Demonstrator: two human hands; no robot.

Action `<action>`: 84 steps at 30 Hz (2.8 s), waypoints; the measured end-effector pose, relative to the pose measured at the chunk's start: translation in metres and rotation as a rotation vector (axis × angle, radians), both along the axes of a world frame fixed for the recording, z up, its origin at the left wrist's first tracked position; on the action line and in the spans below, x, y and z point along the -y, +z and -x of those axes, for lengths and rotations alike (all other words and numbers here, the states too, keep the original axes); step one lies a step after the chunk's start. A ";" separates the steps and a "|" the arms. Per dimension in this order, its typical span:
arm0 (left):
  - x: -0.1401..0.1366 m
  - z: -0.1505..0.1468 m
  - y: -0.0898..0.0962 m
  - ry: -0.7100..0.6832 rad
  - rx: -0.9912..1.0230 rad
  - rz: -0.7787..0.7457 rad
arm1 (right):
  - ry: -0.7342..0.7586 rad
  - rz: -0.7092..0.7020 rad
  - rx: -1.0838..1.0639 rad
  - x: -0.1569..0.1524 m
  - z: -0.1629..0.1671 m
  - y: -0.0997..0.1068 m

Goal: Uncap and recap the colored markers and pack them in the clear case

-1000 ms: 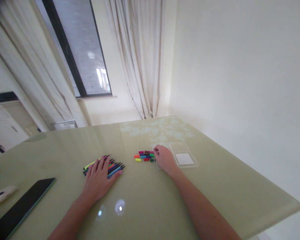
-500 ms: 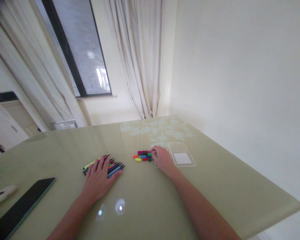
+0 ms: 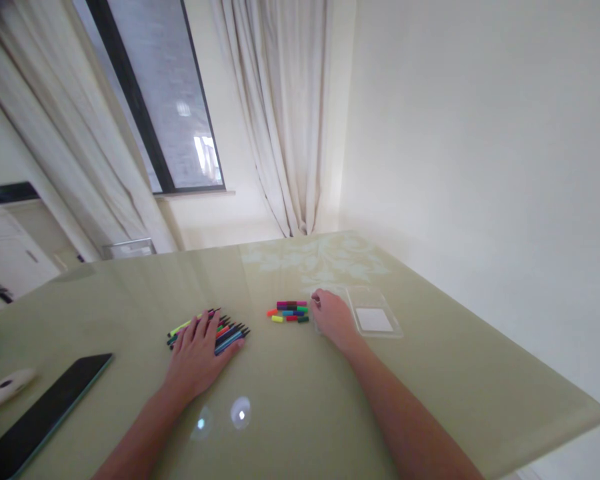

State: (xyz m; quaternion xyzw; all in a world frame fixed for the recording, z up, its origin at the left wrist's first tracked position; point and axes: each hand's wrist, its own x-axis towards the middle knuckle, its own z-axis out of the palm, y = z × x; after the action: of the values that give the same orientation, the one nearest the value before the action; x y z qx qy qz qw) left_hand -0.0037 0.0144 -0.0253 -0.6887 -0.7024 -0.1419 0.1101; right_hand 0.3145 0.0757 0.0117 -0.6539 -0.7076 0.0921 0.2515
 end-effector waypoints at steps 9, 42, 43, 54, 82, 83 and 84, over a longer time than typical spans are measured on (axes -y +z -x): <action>-0.010 0.021 -0.001 0.033 0.000 0.032 | -0.068 -0.002 0.164 0.003 0.000 0.007; 0.009 -0.029 0.038 -0.356 0.654 0.078 | 0.323 -0.029 -0.322 -0.004 0.062 0.027; 0.011 -0.033 0.037 -0.387 0.731 0.081 | 0.360 -0.014 -0.551 0.004 0.059 0.023; 0.026 -0.051 0.040 -0.488 0.905 0.022 | 0.441 0.106 -1.209 0.044 0.065 0.018; 0.026 -0.044 0.041 -0.474 0.761 -0.061 | 0.464 0.159 -1.202 0.047 0.063 0.017; 0.026 -0.044 0.041 -0.475 0.759 -0.057 | 0.465 0.154 -1.194 0.047 0.063 0.017; 0.026 -0.044 0.040 -0.477 0.757 -0.056 | 0.466 0.151 -1.186 0.048 0.063 0.017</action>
State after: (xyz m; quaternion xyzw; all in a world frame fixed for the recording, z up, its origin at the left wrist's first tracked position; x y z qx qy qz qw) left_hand 0.0408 -0.0115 0.0148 -0.7277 -0.5108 -0.4242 -0.1719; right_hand 0.2514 0.0281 0.0288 -0.3368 -0.5633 0.5399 0.5271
